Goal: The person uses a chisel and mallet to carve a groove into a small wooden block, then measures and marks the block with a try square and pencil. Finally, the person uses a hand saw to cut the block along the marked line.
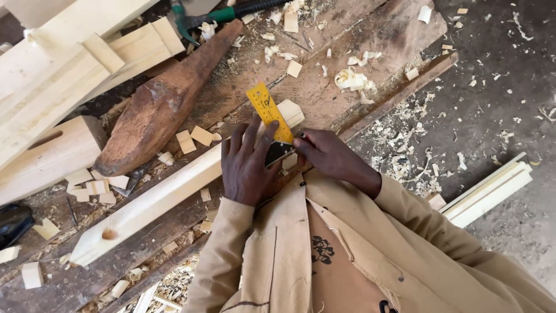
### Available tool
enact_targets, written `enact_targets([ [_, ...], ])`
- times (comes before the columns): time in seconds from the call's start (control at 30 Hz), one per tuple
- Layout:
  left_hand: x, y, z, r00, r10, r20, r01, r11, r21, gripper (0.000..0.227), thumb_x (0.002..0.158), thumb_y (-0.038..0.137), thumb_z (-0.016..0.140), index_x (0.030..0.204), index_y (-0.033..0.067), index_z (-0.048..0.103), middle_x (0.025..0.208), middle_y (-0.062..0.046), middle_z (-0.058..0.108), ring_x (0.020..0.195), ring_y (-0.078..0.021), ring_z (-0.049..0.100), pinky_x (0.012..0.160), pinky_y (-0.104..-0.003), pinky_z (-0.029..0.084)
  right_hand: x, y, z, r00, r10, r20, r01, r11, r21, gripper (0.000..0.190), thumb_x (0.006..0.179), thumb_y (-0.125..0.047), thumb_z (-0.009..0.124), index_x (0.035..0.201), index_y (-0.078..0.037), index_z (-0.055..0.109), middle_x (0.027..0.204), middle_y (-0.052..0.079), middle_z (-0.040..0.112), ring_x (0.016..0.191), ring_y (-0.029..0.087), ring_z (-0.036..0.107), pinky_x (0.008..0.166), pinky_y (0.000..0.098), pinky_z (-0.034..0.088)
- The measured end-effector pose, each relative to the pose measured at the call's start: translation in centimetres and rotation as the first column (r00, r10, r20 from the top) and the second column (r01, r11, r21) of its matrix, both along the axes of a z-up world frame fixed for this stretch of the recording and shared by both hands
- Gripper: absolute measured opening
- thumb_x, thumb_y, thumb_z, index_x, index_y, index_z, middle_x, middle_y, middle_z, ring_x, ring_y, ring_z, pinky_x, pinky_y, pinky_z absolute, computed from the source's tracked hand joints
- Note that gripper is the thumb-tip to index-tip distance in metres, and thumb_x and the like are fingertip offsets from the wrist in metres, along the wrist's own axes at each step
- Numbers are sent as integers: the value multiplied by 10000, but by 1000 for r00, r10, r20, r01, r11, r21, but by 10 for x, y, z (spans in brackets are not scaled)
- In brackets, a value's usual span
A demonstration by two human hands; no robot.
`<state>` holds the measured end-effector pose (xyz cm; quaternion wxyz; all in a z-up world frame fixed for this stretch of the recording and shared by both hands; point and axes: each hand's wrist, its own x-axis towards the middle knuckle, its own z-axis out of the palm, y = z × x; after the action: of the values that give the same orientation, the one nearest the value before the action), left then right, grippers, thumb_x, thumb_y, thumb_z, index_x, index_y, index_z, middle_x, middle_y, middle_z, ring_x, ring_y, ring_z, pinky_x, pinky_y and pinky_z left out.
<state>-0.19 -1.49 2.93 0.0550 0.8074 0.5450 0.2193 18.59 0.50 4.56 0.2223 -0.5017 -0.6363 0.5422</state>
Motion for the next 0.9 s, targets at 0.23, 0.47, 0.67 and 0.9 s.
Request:
enact_targets([
  [0.23, 14, -17, 5, 990, 133, 56, -124, 982, -146, 657, 608, 427, 757, 1185, 216, 526, 1285, -169, 373, 1194, -402, 363, 919, -526, 325, 7, -5, 24, 994, -70, 81, 79, 991, -111, 324, 949, -180, 391, 738, -27, 583, 605, 155, 551, 524, 238, 530, 592, 322, 454],
  [0.47, 2, -11, -16, 999, 32, 22, -29, 992, -125, 788, 536, 387, 769, 1265, 282, 486, 1228, -112, 439, 1141, -316, 417, 942, -484, 265, 27, -12, 14, 908, -405, 104, 407, 913, 7, 489, 973, -393, 327, 829, -80, 675, 563, 107, 540, 592, 206, 550, 620, 315, 453],
  [0.67, 8, -21, -17, 998, 63, 29, -61, 997, -45, 650, 620, 444, 746, 1208, 254, 541, 1213, -105, 456, 1131, -319, 403, 917, -500, 232, 23, -15, 12, 880, -452, -144, 458, 889, 12, 272, 947, -235, 496, 887, -14, 643, 641, 119, 615, 605, 138, 610, 570, 241, 528],
  [0.9, 29, -30, -29, 997, -44, 69, 37, 995, 95, 403, 815, 484, 605, 1065, 168, 608, 791, -42, 419, 704, -233, 475, 624, -356, 357, 20, -20, 13, 854, -462, -239, 478, 878, 9, 227, 944, -173, 510, 905, 12, 635, 683, 140, 615, 638, 149, 624, 550, 243, 540],
])
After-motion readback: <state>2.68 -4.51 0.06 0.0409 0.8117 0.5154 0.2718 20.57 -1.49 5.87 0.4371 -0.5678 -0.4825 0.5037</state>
